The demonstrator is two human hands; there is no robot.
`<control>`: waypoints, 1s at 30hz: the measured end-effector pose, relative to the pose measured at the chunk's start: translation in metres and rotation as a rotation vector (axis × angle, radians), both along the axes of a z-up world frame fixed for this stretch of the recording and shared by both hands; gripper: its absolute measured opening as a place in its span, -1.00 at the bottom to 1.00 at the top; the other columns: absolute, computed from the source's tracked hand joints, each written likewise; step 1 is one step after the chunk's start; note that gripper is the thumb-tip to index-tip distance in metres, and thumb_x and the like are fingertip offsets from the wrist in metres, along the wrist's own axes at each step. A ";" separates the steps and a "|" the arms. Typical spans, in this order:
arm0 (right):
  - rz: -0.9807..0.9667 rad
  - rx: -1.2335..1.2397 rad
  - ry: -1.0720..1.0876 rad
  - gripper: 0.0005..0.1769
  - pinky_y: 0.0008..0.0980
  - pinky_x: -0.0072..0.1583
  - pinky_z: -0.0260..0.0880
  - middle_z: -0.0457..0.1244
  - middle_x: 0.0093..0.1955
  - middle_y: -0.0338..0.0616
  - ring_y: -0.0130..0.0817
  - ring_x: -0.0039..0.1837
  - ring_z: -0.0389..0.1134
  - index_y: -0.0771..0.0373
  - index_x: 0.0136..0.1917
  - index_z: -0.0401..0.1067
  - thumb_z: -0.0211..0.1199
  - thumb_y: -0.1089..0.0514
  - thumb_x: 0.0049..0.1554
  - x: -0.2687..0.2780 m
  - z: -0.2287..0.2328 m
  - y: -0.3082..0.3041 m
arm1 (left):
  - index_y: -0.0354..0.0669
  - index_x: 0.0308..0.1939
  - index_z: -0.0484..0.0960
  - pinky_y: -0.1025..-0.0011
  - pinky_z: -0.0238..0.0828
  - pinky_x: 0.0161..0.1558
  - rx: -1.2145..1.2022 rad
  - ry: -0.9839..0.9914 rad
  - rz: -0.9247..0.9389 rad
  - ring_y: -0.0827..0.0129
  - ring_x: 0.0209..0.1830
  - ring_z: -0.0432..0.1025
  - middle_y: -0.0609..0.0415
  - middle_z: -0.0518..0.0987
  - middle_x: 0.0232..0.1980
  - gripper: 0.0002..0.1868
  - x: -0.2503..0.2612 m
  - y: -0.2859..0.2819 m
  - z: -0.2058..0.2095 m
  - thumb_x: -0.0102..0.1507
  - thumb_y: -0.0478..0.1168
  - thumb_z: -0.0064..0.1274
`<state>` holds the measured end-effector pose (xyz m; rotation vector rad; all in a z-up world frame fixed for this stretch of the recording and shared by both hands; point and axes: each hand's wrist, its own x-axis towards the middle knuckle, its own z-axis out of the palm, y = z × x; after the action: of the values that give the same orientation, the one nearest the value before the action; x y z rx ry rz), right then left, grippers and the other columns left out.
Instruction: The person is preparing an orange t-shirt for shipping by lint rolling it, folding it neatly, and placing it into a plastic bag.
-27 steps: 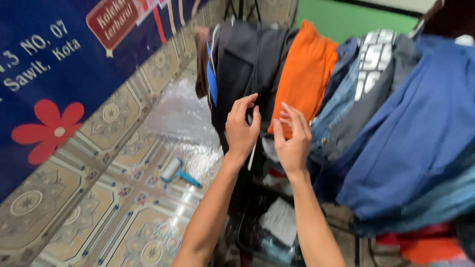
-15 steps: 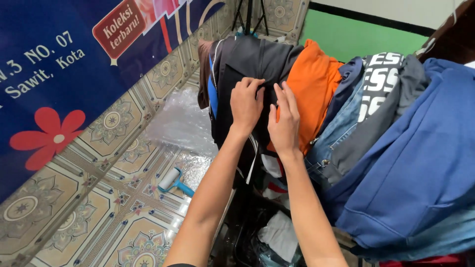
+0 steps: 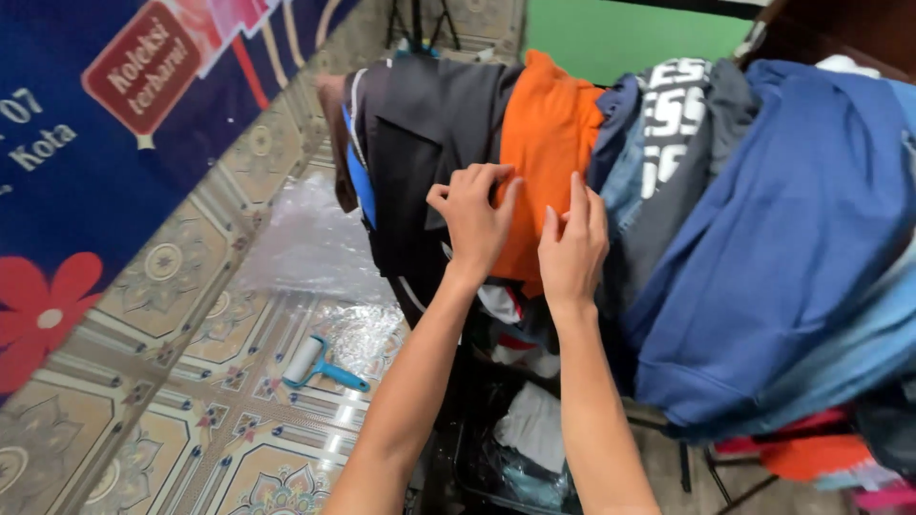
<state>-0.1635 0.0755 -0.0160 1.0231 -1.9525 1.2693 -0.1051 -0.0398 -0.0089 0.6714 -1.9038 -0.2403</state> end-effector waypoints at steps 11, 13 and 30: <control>-0.011 0.053 -0.059 -0.88 -0.41 -0.22 0.50 0.29 -0.12 -0.31 -0.27 -0.14 0.45 0.17 0.03 0.56 0.36 0.22 0.19 -0.018 0.006 0.007 | 0.19 0.10 0.55 0.17 -0.01 0.20 -0.202 -0.045 -0.078 0.40 0.14 0.33 0.29 0.45 0.07 -0.63 -0.007 0.013 0.003 0.25 -0.29 0.19; 0.014 0.024 -0.050 -0.92 -0.36 -0.24 0.49 0.29 -0.13 -0.31 -0.27 -0.21 0.42 0.18 -0.01 0.57 0.34 0.24 0.19 -0.009 0.013 0.008 | 0.23 0.28 0.51 0.21 0.00 0.19 -0.228 -0.091 -0.125 0.37 0.22 0.31 0.23 0.43 0.22 -0.52 -0.007 0.011 0.001 0.31 -0.30 0.14; 0.259 -0.039 -0.069 -0.46 0.00 0.13 0.48 0.32 0.05 0.03 0.16 0.16 0.41 0.09 0.44 0.35 0.13 0.45 0.25 -0.014 0.041 0.011 | 0.15 -0.11 0.60 0.33 0.42 0.05 0.262 0.205 -0.494 0.38 -0.10 0.52 0.33 0.61 -0.28 -0.80 0.014 0.035 0.037 0.35 -0.34 0.02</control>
<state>-0.1773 0.0865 0.0250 1.2595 -1.8827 1.4943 -0.0908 -0.0045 0.0283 0.3173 -1.8282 -0.8506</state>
